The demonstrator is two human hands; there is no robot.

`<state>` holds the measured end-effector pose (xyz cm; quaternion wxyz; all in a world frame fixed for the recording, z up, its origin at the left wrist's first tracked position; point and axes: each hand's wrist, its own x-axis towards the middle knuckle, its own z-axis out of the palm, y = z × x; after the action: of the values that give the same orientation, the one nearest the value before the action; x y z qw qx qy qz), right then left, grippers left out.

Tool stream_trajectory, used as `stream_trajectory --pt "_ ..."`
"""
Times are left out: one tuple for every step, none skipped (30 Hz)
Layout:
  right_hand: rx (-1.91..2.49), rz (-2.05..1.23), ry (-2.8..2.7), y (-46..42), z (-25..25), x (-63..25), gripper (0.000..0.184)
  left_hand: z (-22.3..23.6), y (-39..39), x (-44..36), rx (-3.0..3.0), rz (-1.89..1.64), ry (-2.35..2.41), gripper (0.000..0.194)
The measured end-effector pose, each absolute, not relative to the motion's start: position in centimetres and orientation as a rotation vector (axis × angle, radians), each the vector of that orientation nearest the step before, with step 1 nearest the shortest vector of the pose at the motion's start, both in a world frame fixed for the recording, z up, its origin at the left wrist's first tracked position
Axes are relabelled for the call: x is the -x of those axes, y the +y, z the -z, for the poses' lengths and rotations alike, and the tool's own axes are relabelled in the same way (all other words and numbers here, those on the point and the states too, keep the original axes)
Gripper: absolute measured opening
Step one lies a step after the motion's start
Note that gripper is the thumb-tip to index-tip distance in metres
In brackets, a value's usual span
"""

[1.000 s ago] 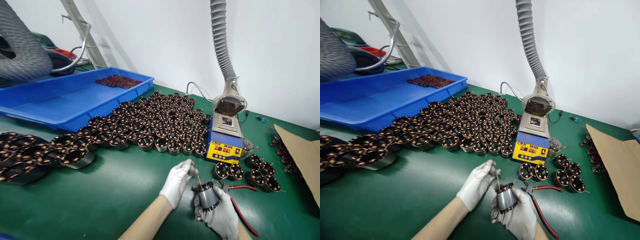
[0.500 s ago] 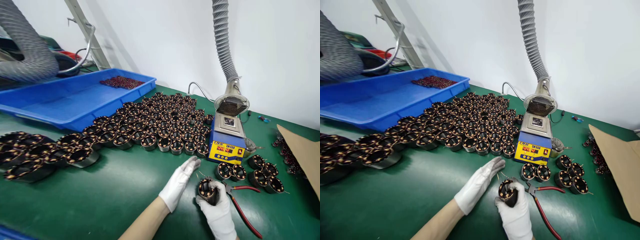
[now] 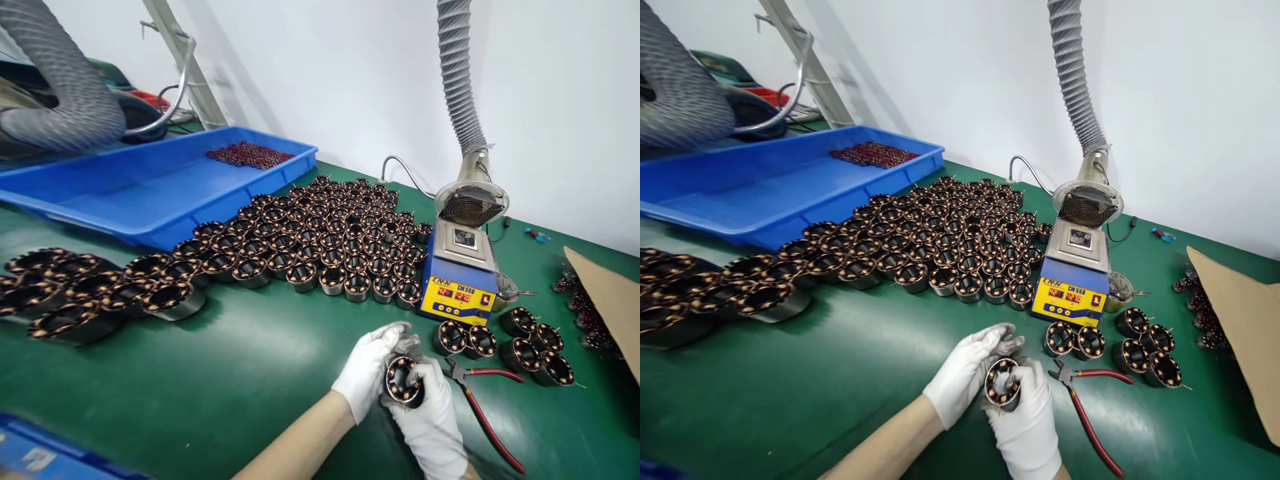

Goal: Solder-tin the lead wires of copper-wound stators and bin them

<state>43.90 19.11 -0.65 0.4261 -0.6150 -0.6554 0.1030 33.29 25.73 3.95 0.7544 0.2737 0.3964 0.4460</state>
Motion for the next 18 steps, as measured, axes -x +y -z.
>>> stream_trajectory --pt "1.548 -0.267 -1.630 19.1 0.7 -43.9 0.031 -4.3 25.9 -33.0 -0.620 -1.000 0.866 0.062" --pt "1.558 -0.262 -1.619 19.0 0.7 -44.0 0.032 -4.6 26.1 -32.7 -0.661 -1.025 0.874 0.063" --pt "1.567 -0.247 -1.608 19.0 0.8 -44.0 0.032 -4.9 26.3 -32.4 -0.716 -1.029 0.892 0.063" --pt "1.575 -0.221 -1.596 19.0 0.9 -44.0 0.033 -5.0 26.5 -32.2 -0.776 -1.006 0.915 0.062" --pt "1.580 -0.192 -1.587 19.0 0.9 -44.0 0.033 -5.1 26.6 -31.9 -0.834 -0.960 0.937 0.061" --pt "1.580 -0.174 -1.585 19.0 1.0 -44.0 0.033 -5.0 26.8 -31.7 -0.881 -0.901 0.959 0.058" --pt "1.573 -0.167 -1.589 19.1 1.1 -44.0 0.033 -4.9 26.9 -31.6 -0.914 -0.851 0.979 0.055" --pt "1.561 -0.170 -1.592 19.1 1.1 -44.0 0.033 -4.8 26.9 -31.5 -0.929 -0.823 1.000 0.053" --pt "1.550 -0.183 -1.594 19.1 1.1 -44.0 0.032 -4.6 26.9 -31.5 -0.929 -0.818 1.021 0.051" --pt "1.544 -0.202 -1.594 19.1 1.2 -44.0 0.030 -4.5 26.8 -31.6 -0.919 -0.827 1.041 0.051" --pt "1.543 -0.222 -1.593 19.1 1.2 -44.0 0.029 -4.4 26.7 -31.7 -0.902 -0.832 1.059 0.051" --pt "1.543 -0.232 -1.590 19.1 1.1 -44.0 0.029 -4.4 26.6 -31.8 -0.882 -0.830 1.068 0.050" --pt "1.544 -0.234 -1.587 19.1 1.1 -44.0 0.028 -4.3 26.5 -32.0 -0.864 -0.821 1.072 0.047" --pt "1.543 -0.229 -1.584 19.1 1.0 -44.0 0.027 -4.2 26.3 -32.2 -0.850 -0.812 1.075 0.043" --pt "1.537 -0.221 -1.581 19.1 1.0 -44.0 0.026 -4.2 26.2 -32.4 -0.841 -0.811 1.079 0.039" --pt "1.530 -0.211 -1.575 19.2 0.9 -44.0 0.025 -4.1 26.0 -32.5 -0.838 -0.818 1.087 0.035" --pt "1.524 -0.207 -1.571 19.2 0.9 -44.0 0.025 -4.0 25.9 -32.7 -0.840 -0.831 1.097 0.033" --pt "1.521 -0.209 -1.572 19.2 0.8 -44.0 0.025 -3.9 25.9 -32.8 -0.845 -0.846 1.107 0.032"
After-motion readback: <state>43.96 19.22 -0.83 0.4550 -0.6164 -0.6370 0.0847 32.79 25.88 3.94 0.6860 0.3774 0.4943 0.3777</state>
